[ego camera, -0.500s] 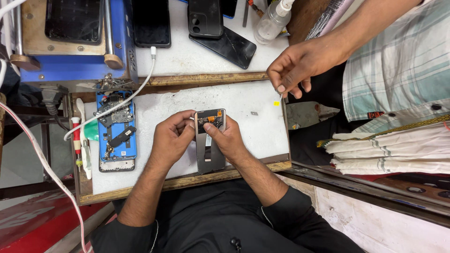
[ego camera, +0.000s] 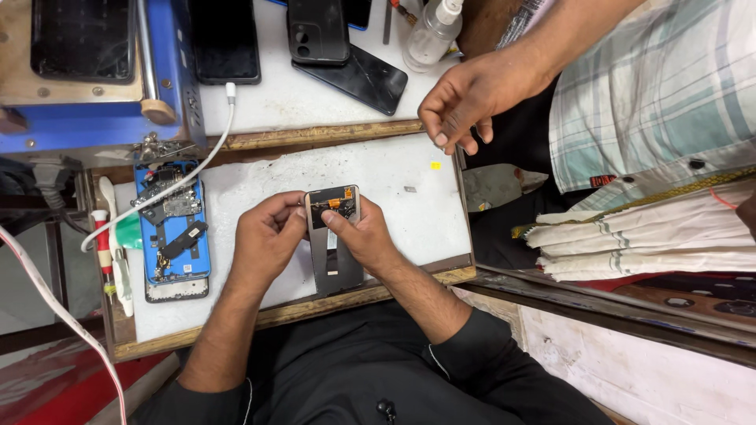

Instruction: The person disassembles a smartphone, removes the back cover, and manipulates internal components including ribbon cables and connectors. They handle multiple phones and tools on a cluttered workbench, occasionally adjusting parts and inspecting the device internals.

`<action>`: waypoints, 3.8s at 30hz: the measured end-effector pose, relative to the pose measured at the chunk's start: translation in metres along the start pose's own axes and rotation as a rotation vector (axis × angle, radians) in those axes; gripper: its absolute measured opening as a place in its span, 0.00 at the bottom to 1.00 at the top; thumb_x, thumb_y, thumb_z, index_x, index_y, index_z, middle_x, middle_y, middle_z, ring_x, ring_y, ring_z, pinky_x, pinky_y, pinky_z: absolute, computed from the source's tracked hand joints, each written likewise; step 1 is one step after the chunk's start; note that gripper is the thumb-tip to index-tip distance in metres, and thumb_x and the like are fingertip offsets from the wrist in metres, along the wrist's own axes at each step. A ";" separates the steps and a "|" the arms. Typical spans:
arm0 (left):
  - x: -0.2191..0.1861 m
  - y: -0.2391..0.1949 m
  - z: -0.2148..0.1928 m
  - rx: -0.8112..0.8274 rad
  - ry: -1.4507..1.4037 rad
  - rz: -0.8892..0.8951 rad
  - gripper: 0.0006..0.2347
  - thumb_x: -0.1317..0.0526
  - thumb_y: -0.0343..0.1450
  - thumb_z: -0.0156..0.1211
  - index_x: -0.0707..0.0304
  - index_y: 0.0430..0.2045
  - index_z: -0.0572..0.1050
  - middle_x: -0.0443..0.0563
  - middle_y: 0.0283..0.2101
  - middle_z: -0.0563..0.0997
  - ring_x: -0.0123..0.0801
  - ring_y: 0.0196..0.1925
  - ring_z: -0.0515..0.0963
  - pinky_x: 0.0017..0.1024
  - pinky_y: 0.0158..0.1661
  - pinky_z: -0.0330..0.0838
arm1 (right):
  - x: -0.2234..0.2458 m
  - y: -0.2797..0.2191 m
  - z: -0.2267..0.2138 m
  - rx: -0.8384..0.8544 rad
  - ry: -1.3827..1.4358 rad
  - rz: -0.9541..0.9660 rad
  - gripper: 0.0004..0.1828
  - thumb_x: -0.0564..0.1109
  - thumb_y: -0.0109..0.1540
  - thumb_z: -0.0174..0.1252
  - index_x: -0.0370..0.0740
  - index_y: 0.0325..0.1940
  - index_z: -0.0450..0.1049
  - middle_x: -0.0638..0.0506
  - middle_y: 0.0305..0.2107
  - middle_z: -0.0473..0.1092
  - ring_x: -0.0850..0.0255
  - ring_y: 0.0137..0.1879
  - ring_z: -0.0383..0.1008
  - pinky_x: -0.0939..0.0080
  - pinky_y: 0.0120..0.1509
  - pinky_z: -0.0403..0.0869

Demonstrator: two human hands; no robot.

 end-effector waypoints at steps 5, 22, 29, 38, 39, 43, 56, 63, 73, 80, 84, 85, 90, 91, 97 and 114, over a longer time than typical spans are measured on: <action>0.003 -0.001 -0.007 -0.017 0.007 -0.034 0.10 0.68 0.75 0.54 0.75 0.48 0.77 0.54 0.35 0.84 0.28 0.33 0.84 0.26 0.37 0.81 | 0.001 0.003 0.002 0.017 0.001 -0.009 0.16 0.47 0.68 0.59 0.35 0.55 0.71 0.49 0.45 0.76 0.67 0.52 0.76 0.62 0.58 0.78; 0.002 -0.001 -0.004 0.000 0.055 -0.027 0.10 0.68 0.74 0.54 0.74 0.46 0.77 0.51 0.34 0.85 0.26 0.34 0.83 0.26 0.37 0.79 | -0.001 0.004 0.000 0.009 -0.012 0.005 0.16 0.48 0.68 0.60 0.34 0.55 0.71 0.49 0.43 0.76 0.67 0.51 0.77 0.62 0.57 0.78; 0.002 0.003 -0.004 -0.020 0.023 -0.014 0.10 0.65 0.78 0.52 0.75 0.43 0.78 0.51 0.32 0.83 0.26 0.31 0.82 0.26 0.34 0.80 | 0.000 0.001 0.001 -0.013 0.033 0.027 0.19 0.49 0.67 0.61 0.33 0.55 0.72 0.48 0.43 0.76 0.65 0.49 0.77 0.60 0.54 0.79; 0.000 0.002 -0.004 -0.014 0.090 -0.054 0.09 0.65 0.77 0.52 0.72 0.44 0.78 0.51 0.32 0.83 0.24 0.32 0.82 0.24 0.35 0.79 | -0.002 0.001 0.001 -0.030 -0.011 0.053 0.19 0.50 0.67 0.61 0.33 0.53 0.72 0.48 0.41 0.76 0.65 0.48 0.78 0.62 0.53 0.80; 0.000 0.002 -0.003 -0.009 0.106 -0.059 0.09 0.65 0.77 0.52 0.72 0.43 0.78 0.51 0.31 0.83 0.24 0.32 0.81 0.24 0.35 0.78 | -0.001 0.001 0.001 -0.030 -0.015 0.048 0.19 0.50 0.67 0.61 0.33 0.53 0.72 0.48 0.41 0.76 0.65 0.48 0.78 0.62 0.53 0.79; 0.000 -0.001 -0.003 0.021 0.071 -0.048 0.08 0.68 0.74 0.53 0.71 0.44 0.77 0.49 0.34 0.84 0.22 0.35 0.81 0.22 0.37 0.76 | -0.001 0.000 0.001 -0.029 0.000 0.037 0.19 0.50 0.66 0.61 0.33 0.53 0.71 0.47 0.41 0.76 0.65 0.47 0.77 0.62 0.52 0.79; 0.000 0.005 -0.003 0.064 0.026 -0.112 0.09 0.66 0.76 0.51 0.72 0.44 0.77 0.51 0.35 0.84 0.27 0.37 0.84 0.27 0.40 0.82 | -0.003 0.003 0.001 -0.023 0.008 0.029 0.20 0.51 0.67 0.60 0.32 0.54 0.70 0.46 0.42 0.76 0.64 0.49 0.77 0.61 0.54 0.80; 0.008 0.002 -0.003 0.060 0.087 -0.089 0.10 0.70 0.74 0.55 0.72 0.47 0.76 0.53 0.37 0.83 0.26 0.38 0.81 0.25 0.41 0.77 | -0.003 0.002 -0.001 -0.041 0.025 0.033 0.19 0.50 0.67 0.61 0.32 0.54 0.71 0.46 0.41 0.76 0.64 0.49 0.78 0.60 0.53 0.80; 0.008 -0.001 -0.007 0.019 -0.038 -0.091 0.10 0.66 0.76 0.52 0.73 0.47 0.78 0.53 0.37 0.84 0.26 0.38 0.83 0.26 0.41 0.82 | -0.003 0.002 0.003 -0.031 0.074 0.032 0.20 0.49 0.67 0.61 0.31 0.55 0.70 0.45 0.43 0.76 0.63 0.49 0.78 0.59 0.54 0.80; 0.011 0.001 -0.008 0.019 0.124 -0.097 0.10 0.65 0.75 0.54 0.71 0.47 0.78 0.52 0.34 0.85 0.25 0.36 0.84 0.25 0.40 0.80 | -0.004 0.003 0.003 -0.027 0.085 0.028 0.20 0.49 0.68 0.61 0.31 0.55 0.70 0.44 0.43 0.75 0.62 0.49 0.78 0.58 0.54 0.81; 0.008 -0.005 -0.001 0.067 0.021 0.041 0.12 0.69 0.74 0.55 0.74 0.51 0.75 0.53 0.42 0.83 0.25 0.43 0.81 0.25 0.45 0.77 | 0.000 0.001 0.003 -0.022 0.069 0.003 0.20 0.50 0.67 0.61 0.31 0.55 0.70 0.45 0.44 0.76 0.63 0.51 0.78 0.59 0.55 0.80; 0.003 -0.005 0.000 0.087 -0.012 0.102 0.14 0.70 0.73 0.55 0.74 0.53 0.73 0.53 0.44 0.82 0.25 0.46 0.81 0.24 0.47 0.76 | 0.002 0.002 0.004 -0.029 0.081 -0.008 0.20 0.50 0.67 0.61 0.31 0.55 0.70 0.45 0.44 0.76 0.63 0.51 0.78 0.60 0.56 0.80; 0.008 -0.006 -0.003 0.087 -0.027 -0.022 0.13 0.68 0.74 0.53 0.71 0.54 0.73 0.52 0.42 0.84 0.25 0.43 0.83 0.25 0.44 0.80 | 0.002 0.002 0.005 -0.038 0.097 0.021 0.20 0.49 0.67 0.61 0.31 0.55 0.70 0.46 0.43 0.76 0.64 0.49 0.77 0.61 0.54 0.80; 0.012 -0.005 -0.003 0.080 -0.034 -0.068 0.13 0.67 0.75 0.53 0.70 0.53 0.74 0.51 0.41 0.85 0.24 0.42 0.84 0.25 0.42 0.81 | 0.001 0.001 0.004 -0.037 0.096 0.028 0.20 0.49 0.67 0.61 0.32 0.55 0.70 0.46 0.42 0.76 0.64 0.49 0.77 0.61 0.53 0.80; 0.008 -0.003 -0.004 0.013 0.044 -0.061 0.11 0.66 0.76 0.53 0.72 0.49 0.78 0.50 0.34 0.85 0.26 0.36 0.83 0.26 0.39 0.81 | 0.000 0.002 0.004 -0.037 0.084 0.021 0.19 0.49 0.67 0.61 0.32 0.54 0.70 0.46 0.42 0.75 0.64 0.48 0.77 0.61 0.53 0.80; 0.017 -0.004 -0.005 0.024 0.053 -0.095 0.11 0.65 0.76 0.53 0.72 0.48 0.78 0.53 0.35 0.85 0.25 0.35 0.85 0.25 0.39 0.82 | -0.001 0.001 0.003 -0.029 0.070 0.016 0.18 0.49 0.67 0.60 0.33 0.54 0.70 0.46 0.41 0.75 0.64 0.47 0.78 0.61 0.51 0.81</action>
Point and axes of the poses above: each hand's wrist, its own y-axis towards the middle knuckle, its own z-axis out of the palm, x = y × z, the point moved 9 cm from there along y, towards the middle knuckle
